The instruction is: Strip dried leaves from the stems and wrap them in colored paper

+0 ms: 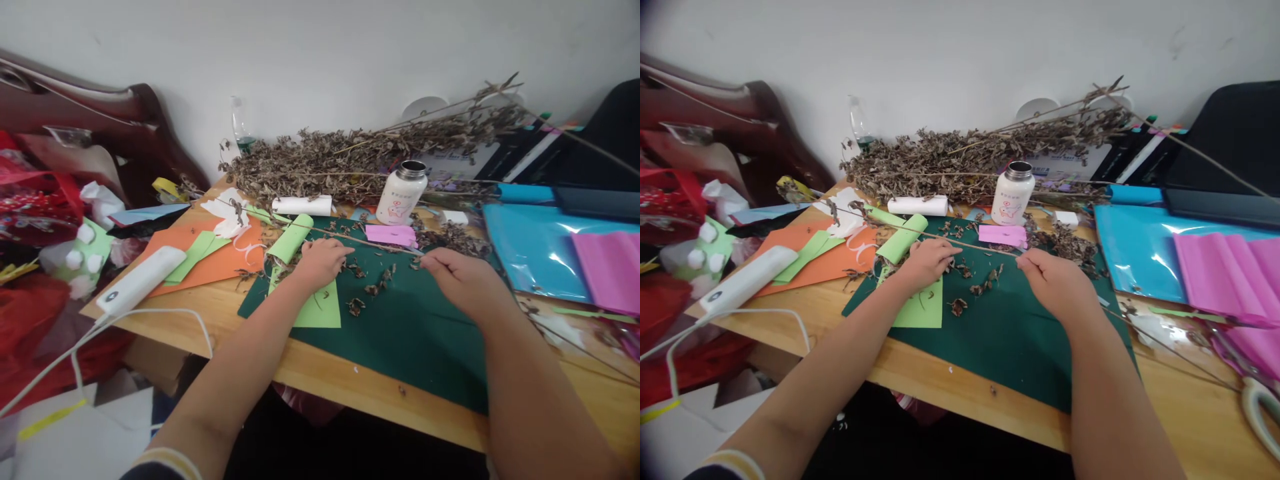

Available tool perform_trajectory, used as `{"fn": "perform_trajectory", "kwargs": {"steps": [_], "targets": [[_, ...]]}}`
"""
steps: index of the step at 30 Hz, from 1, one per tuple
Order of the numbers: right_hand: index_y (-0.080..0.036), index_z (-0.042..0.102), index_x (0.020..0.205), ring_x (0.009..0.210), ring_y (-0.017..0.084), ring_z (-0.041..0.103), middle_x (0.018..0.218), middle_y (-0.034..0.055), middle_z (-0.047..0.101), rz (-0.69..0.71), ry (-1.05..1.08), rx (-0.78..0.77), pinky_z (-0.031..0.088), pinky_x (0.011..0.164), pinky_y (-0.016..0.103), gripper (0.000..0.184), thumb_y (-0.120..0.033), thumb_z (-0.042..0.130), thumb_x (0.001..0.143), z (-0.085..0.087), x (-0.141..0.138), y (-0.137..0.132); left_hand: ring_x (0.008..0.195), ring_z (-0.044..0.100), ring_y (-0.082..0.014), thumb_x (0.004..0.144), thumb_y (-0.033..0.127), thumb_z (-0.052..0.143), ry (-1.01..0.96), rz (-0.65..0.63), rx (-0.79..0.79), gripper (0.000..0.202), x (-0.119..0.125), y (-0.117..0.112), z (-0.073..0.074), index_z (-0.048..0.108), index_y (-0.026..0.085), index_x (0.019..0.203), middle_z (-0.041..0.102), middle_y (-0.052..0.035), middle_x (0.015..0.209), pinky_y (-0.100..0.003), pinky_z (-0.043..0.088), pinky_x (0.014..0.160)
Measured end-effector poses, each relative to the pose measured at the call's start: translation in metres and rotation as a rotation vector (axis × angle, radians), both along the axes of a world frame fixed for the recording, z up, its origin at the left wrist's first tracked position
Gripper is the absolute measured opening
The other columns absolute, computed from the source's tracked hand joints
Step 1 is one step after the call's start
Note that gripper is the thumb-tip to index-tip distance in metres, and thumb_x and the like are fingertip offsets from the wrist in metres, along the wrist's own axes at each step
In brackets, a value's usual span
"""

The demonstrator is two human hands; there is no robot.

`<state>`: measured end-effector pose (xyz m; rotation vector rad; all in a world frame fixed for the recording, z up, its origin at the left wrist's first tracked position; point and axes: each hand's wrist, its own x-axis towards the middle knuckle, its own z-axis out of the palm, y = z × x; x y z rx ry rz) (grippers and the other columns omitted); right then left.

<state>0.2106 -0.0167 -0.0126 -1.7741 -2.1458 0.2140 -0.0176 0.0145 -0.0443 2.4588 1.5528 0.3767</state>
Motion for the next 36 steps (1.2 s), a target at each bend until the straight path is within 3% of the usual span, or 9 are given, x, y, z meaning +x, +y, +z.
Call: {"fn": "perform_trajectory", "kwargs": {"steps": [4, 9, 16, 22, 27, 36], "targets": [[-0.021, 0.054, 0.073, 0.063, 0.018, 0.053, 0.067, 0.0035, 0.06, -0.005, 0.003, -0.008, 0.032, 0.05, 0.024, 0.025, -0.036, 0.034, 0.076, 0.001, 0.0, 0.0, 0.094, 0.041, -0.0192, 0.08, 0.02, 0.03, -0.006, -0.105, 0.058, 0.034, 0.004, -0.005, 0.001, 0.052, 0.027, 0.104, 0.054, -0.0035, 0.102, -0.036, 0.02, 0.079], [-0.021, 0.054, 0.075, 0.063, 0.017, 0.053, 0.068, 0.0032, 0.06, 0.007, 0.014, 0.014, 0.03, 0.049, 0.023, 0.027, -0.037, 0.033, 0.077, -0.002, -0.001, 0.002, 0.092, 0.043, -0.0215, 0.08, 0.03, 0.032, 0.032, -0.075, 0.091, 0.03, 0.016, 0.003, 0.009, 0.057, 0.025, 0.096, 0.056, -0.0056, 0.096, -0.037, 0.021, 0.076], [-0.022, 0.053, 0.072, 0.059, 0.016, 0.051, 0.063, 0.0024, 0.058, 0.034, -0.035, 0.021, 0.027, 0.046, 0.022, 0.027, -0.037, 0.03, 0.079, -0.003, -0.003, 0.003, 0.085, 0.046, -0.0233, 0.067, 0.031, 0.05, 0.191, -0.078, -0.113, 0.015, 0.036, 0.023, 0.018, 0.063, 0.024, 0.07, 0.058, -0.0039, 0.084, -0.038, 0.024, 0.074], [-0.021, 0.051, 0.069, 0.054, 0.014, 0.047, 0.059, 0.0021, 0.055, 0.028, 0.01, 0.028, 0.024, 0.045, 0.021, 0.027, -0.036, 0.03, 0.079, -0.003, -0.001, 0.004, 0.082, 0.048, -0.0235, 0.067, 0.032, 0.05, 0.141, 0.058, -0.177, 0.016, 0.029, 0.025, 0.019, 0.061, 0.022, 0.065, 0.061, -0.0038, 0.075, -0.037, 0.025, 0.074], [-0.02, 0.05, 0.068, 0.055, 0.014, 0.046, 0.061, 0.0024, 0.055, 0.034, 0.014, 0.015, 0.022, 0.045, 0.021, 0.028, -0.036, 0.03, 0.079, -0.003, -0.002, 0.004, 0.09, 0.046, -0.0221, 0.069, 0.026, 0.047, 0.118, -0.025, -0.204, 0.016, 0.02, 0.022, 0.022, 0.062, 0.024, 0.074, 0.06, -0.0022, 0.089, -0.033, 0.026, 0.073], [-0.021, 0.051, 0.07, 0.051, 0.013, 0.044, 0.057, 0.0016, 0.053, 0.027, -0.017, -0.007, 0.022, 0.044, 0.021, 0.027, -0.036, 0.03, 0.079, -0.003, -0.001, 0.005, 0.084, 0.046, -0.0229, 0.064, 0.028, 0.051, 0.089, 0.016, -0.261, 0.012, 0.022, 0.02, 0.017, 0.061, 0.022, 0.064, 0.06, -0.0026, 0.078, -0.035, 0.029, 0.072]]}}
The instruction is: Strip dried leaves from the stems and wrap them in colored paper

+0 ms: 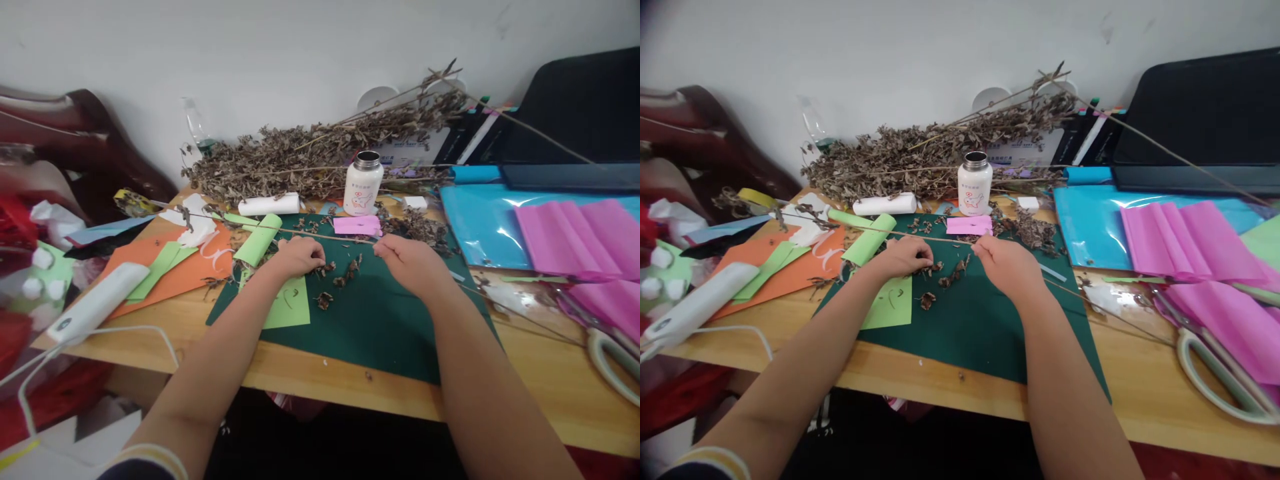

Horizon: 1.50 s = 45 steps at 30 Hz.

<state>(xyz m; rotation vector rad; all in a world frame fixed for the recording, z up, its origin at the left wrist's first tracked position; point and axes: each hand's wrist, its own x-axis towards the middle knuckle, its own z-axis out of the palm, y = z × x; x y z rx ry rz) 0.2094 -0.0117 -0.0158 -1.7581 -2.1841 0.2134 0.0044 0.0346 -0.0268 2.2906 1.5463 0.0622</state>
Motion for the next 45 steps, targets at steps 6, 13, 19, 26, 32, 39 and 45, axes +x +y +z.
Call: {"fn": "perform_trajectory", "kwargs": {"steps": [6, 13, 19, 26, 32, 39, 45], "targets": [[-0.021, 0.051, 0.068, 0.051, 0.014, 0.045, 0.056, 0.0014, 0.053, 0.004, -0.003, 0.025, 0.022, 0.044, 0.021, 0.027, -0.036, 0.031, 0.079, -0.002, 0.0, 0.0, 0.058, 0.049, -0.0133, 0.062, 0.026, 0.053, -0.317, 0.068, -0.094, 0.01, -0.007, -0.002, 0.002, 0.06, 0.02, 0.061, 0.058, -0.0004, 0.063, -0.026, 0.035, 0.057], [-0.021, 0.051, 0.068, 0.055, 0.014, 0.048, 0.059, 0.0016, 0.055, 0.016, 0.026, 0.025, 0.024, 0.045, 0.021, 0.027, -0.036, 0.031, 0.079, -0.003, 0.0, 0.001, 0.049, 0.042, -0.0075, 0.066, 0.032, 0.053, -0.785, 0.056, -0.332, 0.017, -0.019, -0.01, 0.003, 0.053, 0.017, 0.059, 0.05, 0.0001, 0.058, -0.019, 0.032, 0.046], [-0.021, 0.051, 0.071, 0.058, 0.015, 0.051, 0.063, 0.0014, 0.057, -0.01, 0.057, -0.001, 0.026, 0.046, 0.021, 0.027, -0.036, 0.031, 0.079, 0.0, 0.0, 0.0, 0.049, 0.041, -0.0068, 0.062, 0.032, 0.059, -1.242, -0.039, -0.787, 0.022, -0.018, -0.016, -0.001, 0.046, 0.015, 0.059, 0.043, 0.0013, 0.057, -0.022, 0.033, 0.049], [-0.021, 0.054, 0.072, 0.055, 0.015, 0.05, 0.06, 0.0018, 0.057, -0.061, 0.015, 0.036, 0.024, 0.044, 0.021, 0.027, -0.037, 0.032, 0.078, 0.003, -0.002, -0.002, 0.048, 0.04, -0.0076, 0.056, 0.027, 0.064, -1.38, -0.066, -1.019, 0.025, -0.015, -0.021, -0.001, 0.042, 0.015, 0.056, 0.039, 0.0022, 0.052, -0.025, 0.034, 0.051], [-0.021, 0.055, 0.075, 0.055, 0.015, 0.05, 0.062, 0.0022, 0.058, -0.084, 0.013, 0.081, 0.024, 0.044, 0.021, 0.027, -0.036, 0.033, 0.078, 0.005, -0.004, -0.005, 0.049, 0.041, -0.0083, 0.053, 0.028, 0.065, -1.489, -0.175, -1.065, 0.026, -0.015, -0.023, 0.0, 0.044, 0.014, 0.057, 0.04, 0.0021, 0.053, -0.026, 0.034, 0.053], [-0.02, 0.055, 0.073, 0.051, 0.014, 0.048, 0.057, 0.002, 0.056, -0.06, 0.009, 0.112, 0.022, 0.042, 0.021, 0.027, -0.036, 0.034, 0.078, 0.005, -0.006, -0.007, 0.05, 0.042, -0.0089, 0.055, 0.026, 0.065, -1.545, -0.252, -1.088, 0.023, -0.013, -0.026, 0.0, 0.046, 0.014, 0.06, 0.04, 0.0023, 0.053, -0.026, 0.033, 0.053], [-0.021, 0.056, 0.074, 0.053, 0.014, 0.049, 0.061, 0.0024, 0.058, -0.058, 0.003, 0.11, 0.023, 0.043, 0.021, 0.027, -0.036, 0.034, 0.079, 0.003, -0.007, -0.006, 0.05, 0.042, -0.0091, 0.053, 0.033, 0.067, -1.538, -0.26, -0.943, 0.03, -0.011, -0.026, 0.0, 0.045, 0.014, 0.059, 0.041, 0.0022, 0.053, -0.027, 0.034, 0.053]]}}
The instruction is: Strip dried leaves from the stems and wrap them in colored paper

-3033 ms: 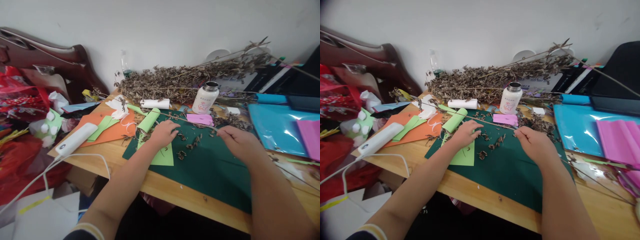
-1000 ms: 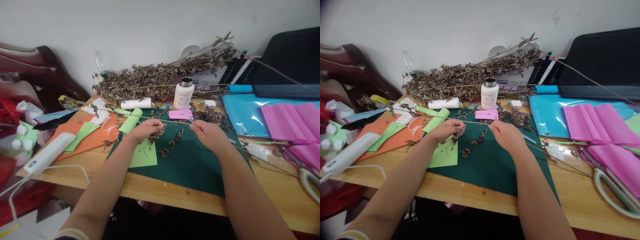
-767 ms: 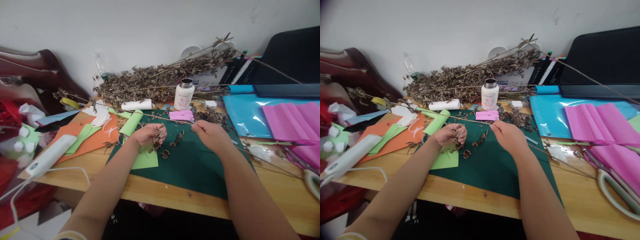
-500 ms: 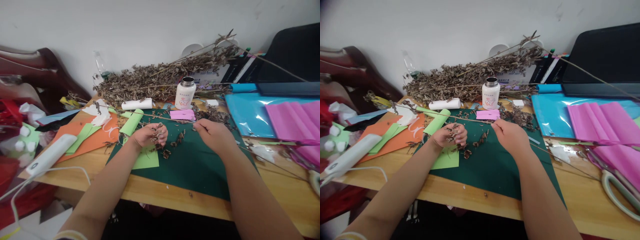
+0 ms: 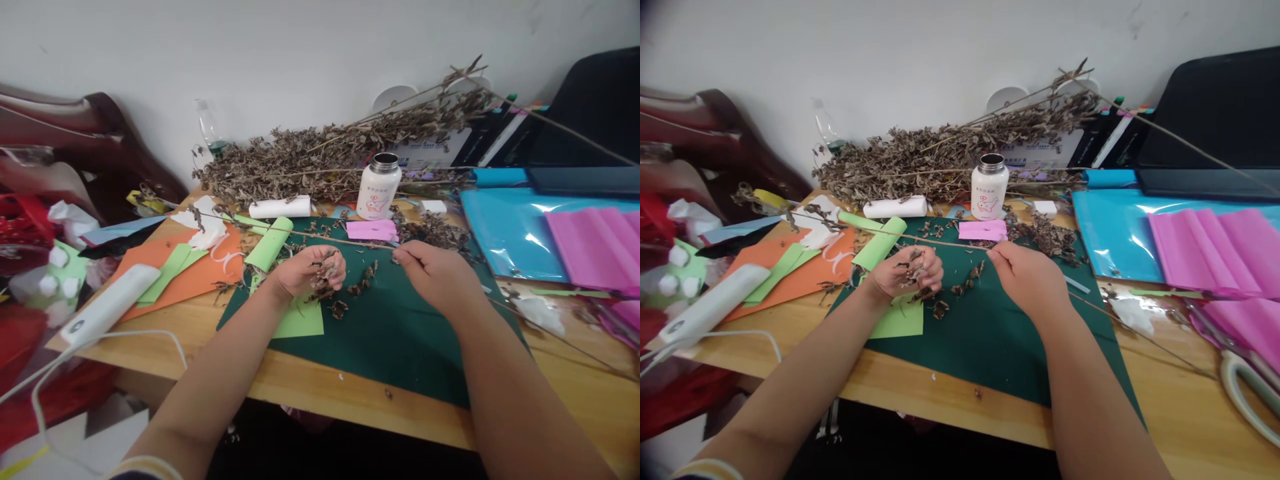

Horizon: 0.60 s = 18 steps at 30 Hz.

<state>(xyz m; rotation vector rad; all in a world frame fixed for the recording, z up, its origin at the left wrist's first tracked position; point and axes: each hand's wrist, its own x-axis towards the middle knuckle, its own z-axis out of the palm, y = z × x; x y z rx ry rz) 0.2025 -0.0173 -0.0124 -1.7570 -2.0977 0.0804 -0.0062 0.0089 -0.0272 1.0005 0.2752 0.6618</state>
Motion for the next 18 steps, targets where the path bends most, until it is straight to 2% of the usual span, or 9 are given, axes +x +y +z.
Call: {"fn": "perform_trajectory", "kwargs": {"steps": [9, 15, 18], "targets": [[-0.021, 0.055, 0.073, 0.054, 0.015, 0.049, 0.059, 0.002, 0.057, -0.001, -0.007, -0.012, 0.024, 0.044, 0.021, 0.027, -0.036, 0.034, 0.078, -0.0008, 0.0001, -0.0001, 0.05, 0.044, -0.0097, 0.05, 0.037, 0.069, 0.08, 0.061, 0.054, 0.034, 0.0024, -0.0003, -0.0011, 0.044, 0.014, 0.054, 0.041, 0.003, 0.049, -0.027, 0.035, 0.053], [-0.021, 0.055, 0.074, 0.056, 0.015, 0.05, 0.062, 0.0027, 0.058, 0.006, -0.014, -0.007, 0.024, 0.044, 0.022, 0.027, -0.036, 0.033, 0.079, -0.0015, 0.0002, 0.0, 0.048, 0.045, -0.0093, 0.057, 0.033, 0.066, 0.11, 0.071, 0.041, 0.03, 0.0049, 0.0, -0.0019, 0.045, 0.013, 0.051, 0.042, 0.0029, 0.047, -0.026, 0.035, 0.051], [-0.021, 0.055, 0.074, 0.056, 0.016, 0.051, 0.061, 0.0023, 0.058, 0.0, -0.009, -0.01, 0.024, 0.044, 0.022, 0.027, -0.037, 0.033, 0.079, -0.0013, 0.0002, -0.0002, 0.049, 0.046, -0.0094, 0.059, 0.036, 0.064, 0.111, 0.062, 0.047, 0.031, 0.0054, 0.0008, -0.0031, 0.046, 0.012, 0.051, 0.044, 0.0023, 0.046, -0.026, 0.035, 0.051]]}}
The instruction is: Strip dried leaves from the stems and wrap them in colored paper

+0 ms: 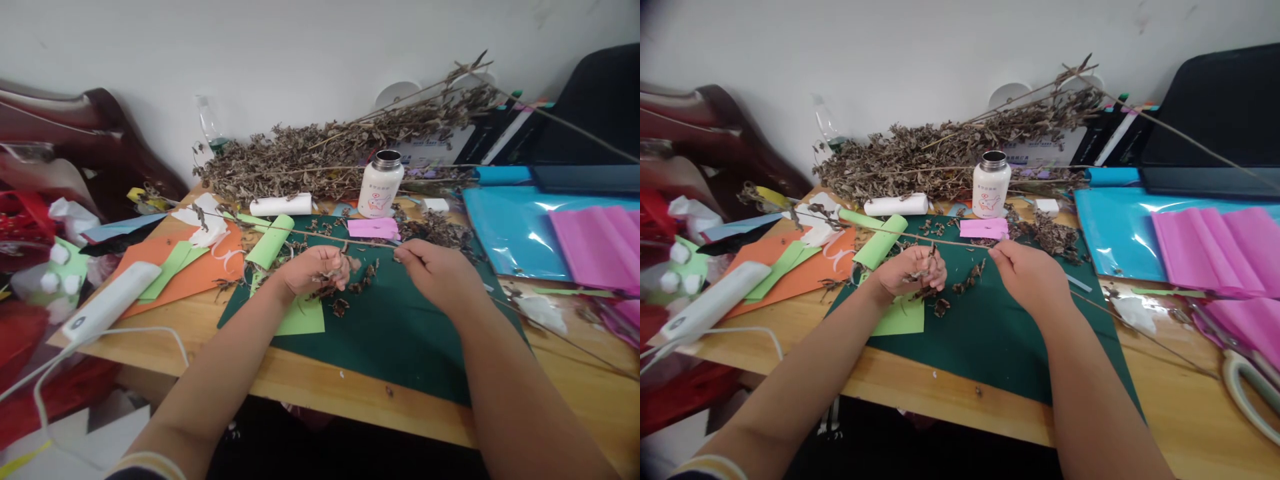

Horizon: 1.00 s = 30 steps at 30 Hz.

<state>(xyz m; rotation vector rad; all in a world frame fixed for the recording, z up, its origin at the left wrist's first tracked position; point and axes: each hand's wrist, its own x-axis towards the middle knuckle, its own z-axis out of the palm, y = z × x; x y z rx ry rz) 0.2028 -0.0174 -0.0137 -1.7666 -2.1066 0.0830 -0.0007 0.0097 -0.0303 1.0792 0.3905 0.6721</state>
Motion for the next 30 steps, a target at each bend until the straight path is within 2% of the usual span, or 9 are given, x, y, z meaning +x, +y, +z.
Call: {"fn": "perform_trajectory", "kwargs": {"steps": [7, 16, 25, 30], "targets": [[-0.021, 0.054, 0.073, 0.054, 0.015, 0.05, 0.059, 0.0021, 0.057, -0.005, -0.015, -0.009, 0.025, 0.045, 0.022, 0.027, -0.037, 0.033, 0.079, 0.0001, 0.0001, 0.0012, 0.05, 0.047, -0.009, 0.058, 0.039, 0.064, 0.063, 0.009, 0.027, 0.032, -0.0016, 0.0004, -0.0017, 0.047, 0.012, 0.053, 0.049, 0.0017, 0.048, -0.025, 0.036, 0.053], [-0.021, 0.055, 0.074, 0.055, 0.016, 0.05, 0.059, 0.0023, 0.057, 0.015, 0.004, -0.012, 0.024, 0.044, 0.022, 0.028, -0.037, 0.033, 0.079, 0.0011, 0.0002, -0.001, 0.049, 0.046, -0.0083, 0.058, 0.039, 0.063, 0.075, 0.03, 0.041, 0.033, -0.0012, -0.0001, -0.0006, 0.045, 0.013, 0.053, 0.048, 0.0019, 0.049, -0.024, 0.035, 0.052], [-0.021, 0.056, 0.075, 0.052, 0.015, 0.049, 0.057, 0.0028, 0.057, -0.002, -0.004, -0.01, 0.023, 0.043, 0.022, 0.028, -0.037, 0.034, 0.078, 0.0017, 0.0003, -0.0003, 0.049, 0.045, -0.0073, 0.061, 0.034, 0.063, 0.006, 0.159, 0.009, 0.03, -0.0001, 0.0009, -0.0022, 0.042, 0.013, 0.057, 0.045, 0.0026, 0.056, -0.023, 0.033, 0.049], [-0.021, 0.056, 0.074, 0.052, 0.015, 0.048, 0.058, 0.0029, 0.056, 0.008, 0.006, 0.0, 0.024, 0.043, 0.022, 0.027, -0.037, 0.034, 0.078, 0.0003, 0.0014, -0.0003, 0.049, 0.043, -0.0064, 0.064, 0.033, 0.061, -0.038, 0.177, -0.015, 0.027, 0.0003, 0.0019, -0.0008, 0.045, 0.012, 0.059, 0.042, 0.0035, 0.055, -0.022, 0.033, 0.049]]}}
